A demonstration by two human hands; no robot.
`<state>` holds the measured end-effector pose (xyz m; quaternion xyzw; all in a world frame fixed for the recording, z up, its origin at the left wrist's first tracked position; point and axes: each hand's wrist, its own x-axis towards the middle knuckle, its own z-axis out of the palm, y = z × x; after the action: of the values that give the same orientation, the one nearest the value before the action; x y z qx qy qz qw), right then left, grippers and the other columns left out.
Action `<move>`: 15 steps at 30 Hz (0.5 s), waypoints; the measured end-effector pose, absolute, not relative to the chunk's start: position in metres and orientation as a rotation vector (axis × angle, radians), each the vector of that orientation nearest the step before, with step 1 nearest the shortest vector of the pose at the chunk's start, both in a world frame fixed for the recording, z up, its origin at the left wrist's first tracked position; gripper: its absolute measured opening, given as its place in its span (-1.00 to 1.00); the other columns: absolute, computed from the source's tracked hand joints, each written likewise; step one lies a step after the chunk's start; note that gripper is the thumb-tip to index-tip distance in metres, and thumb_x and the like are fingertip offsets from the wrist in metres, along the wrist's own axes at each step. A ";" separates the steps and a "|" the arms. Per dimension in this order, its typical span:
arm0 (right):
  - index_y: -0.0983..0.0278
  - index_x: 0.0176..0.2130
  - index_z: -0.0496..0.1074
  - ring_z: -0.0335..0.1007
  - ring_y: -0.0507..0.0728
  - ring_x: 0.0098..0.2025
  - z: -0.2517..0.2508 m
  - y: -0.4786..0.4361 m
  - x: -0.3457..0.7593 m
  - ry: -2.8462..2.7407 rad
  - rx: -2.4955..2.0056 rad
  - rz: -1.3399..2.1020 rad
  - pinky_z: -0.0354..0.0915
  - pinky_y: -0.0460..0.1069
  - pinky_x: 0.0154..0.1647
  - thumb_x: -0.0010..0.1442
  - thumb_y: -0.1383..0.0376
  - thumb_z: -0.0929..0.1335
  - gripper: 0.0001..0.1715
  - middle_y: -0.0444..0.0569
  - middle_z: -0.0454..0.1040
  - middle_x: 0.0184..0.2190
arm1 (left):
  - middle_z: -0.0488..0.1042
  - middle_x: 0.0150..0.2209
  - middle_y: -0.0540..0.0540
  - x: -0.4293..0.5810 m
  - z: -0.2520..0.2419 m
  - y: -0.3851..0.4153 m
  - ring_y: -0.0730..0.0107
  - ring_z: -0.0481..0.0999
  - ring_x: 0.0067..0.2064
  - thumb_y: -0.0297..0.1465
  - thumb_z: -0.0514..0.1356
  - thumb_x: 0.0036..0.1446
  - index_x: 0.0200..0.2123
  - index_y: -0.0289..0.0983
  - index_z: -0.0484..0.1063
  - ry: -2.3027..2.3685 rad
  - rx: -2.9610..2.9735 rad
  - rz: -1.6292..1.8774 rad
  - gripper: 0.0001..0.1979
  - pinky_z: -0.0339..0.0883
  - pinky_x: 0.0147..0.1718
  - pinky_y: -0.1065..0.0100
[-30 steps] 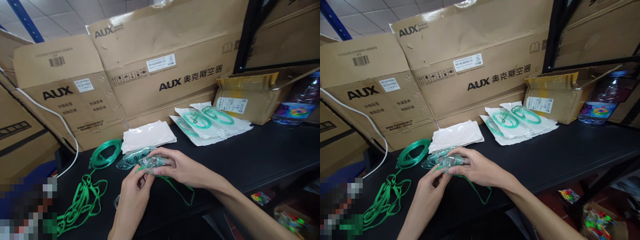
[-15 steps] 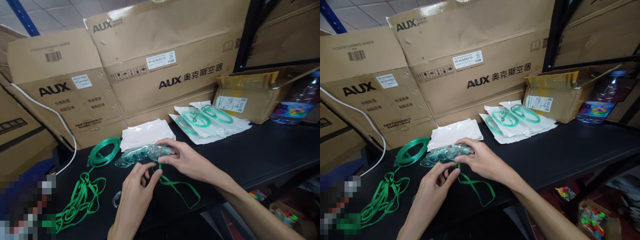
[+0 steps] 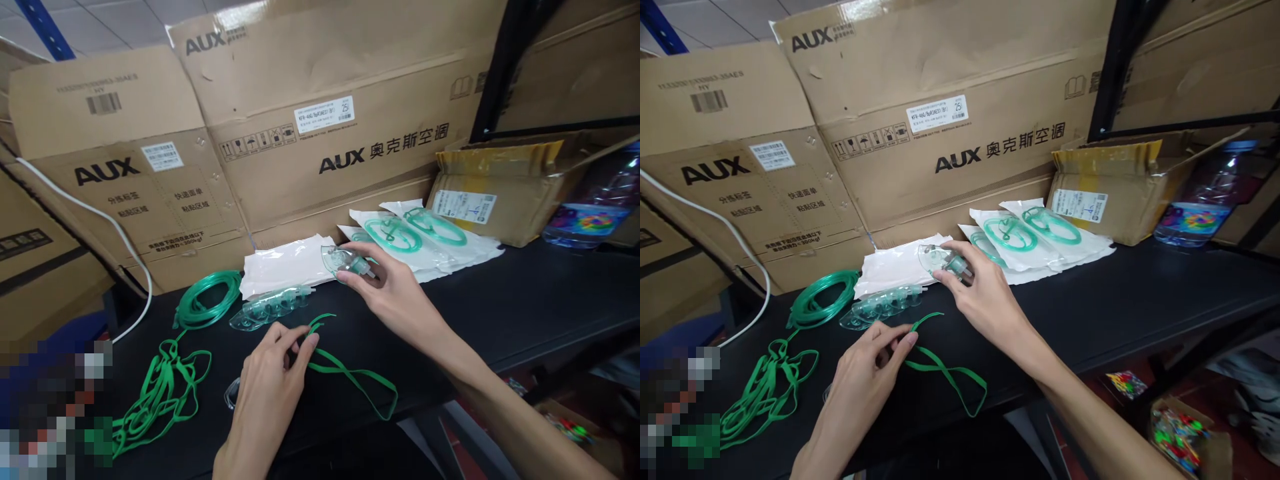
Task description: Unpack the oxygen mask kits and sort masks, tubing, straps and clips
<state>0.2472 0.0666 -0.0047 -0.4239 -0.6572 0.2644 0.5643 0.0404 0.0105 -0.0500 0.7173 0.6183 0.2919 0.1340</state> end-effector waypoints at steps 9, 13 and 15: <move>0.07 0.09 0.44 0.44 0.14 -0.07 -0.007 0.064 0.245 -1.652 -0.986 0.624 0.41 0.08 -0.03 0.27 0.19 0.41 -0.62 -0.11 0.48 0.04 | 0.36 -0.08 -0.01 0.035 -0.055 0.011 0.29 0.49 -0.14 -0.33 0.19 0.31 -0.16 -0.12 0.45 1.481 2.245 0.577 -0.94 0.30 -0.18 0.31; 0.07 0.10 0.45 0.43 0.18 0.03 -0.004 0.064 0.247 -1.681 -0.975 0.591 0.40 0.09 0.01 0.28 0.16 0.41 -0.61 -0.10 0.48 0.06 | 0.38 -0.18 0.01 0.044 -0.049 0.006 0.35 0.46 -0.22 -0.42 0.14 0.34 -0.25 -0.16 0.38 1.440 2.179 0.683 -0.92 0.28 -0.23 0.36; 0.09 0.09 0.45 0.44 0.19 0.03 -0.001 0.063 0.248 -1.678 -0.979 0.567 0.40 0.10 0.03 0.27 0.15 0.41 -0.61 -0.08 0.49 0.07 | 0.40 -0.23 0.02 0.043 -0.040 0.002 0.38 0.43 -0.27 -0.39 0.13 0.36 -0.26 -0.15 0.38 1.433 2.158 0.809 -0.91 0.27 -0.26 0.37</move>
<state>0.2483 0.0632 -0.0009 -0.4102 -0.7030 0.2375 0.5302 0.0433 0.0018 -0.0399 0.7771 0.5159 0.2912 0.2124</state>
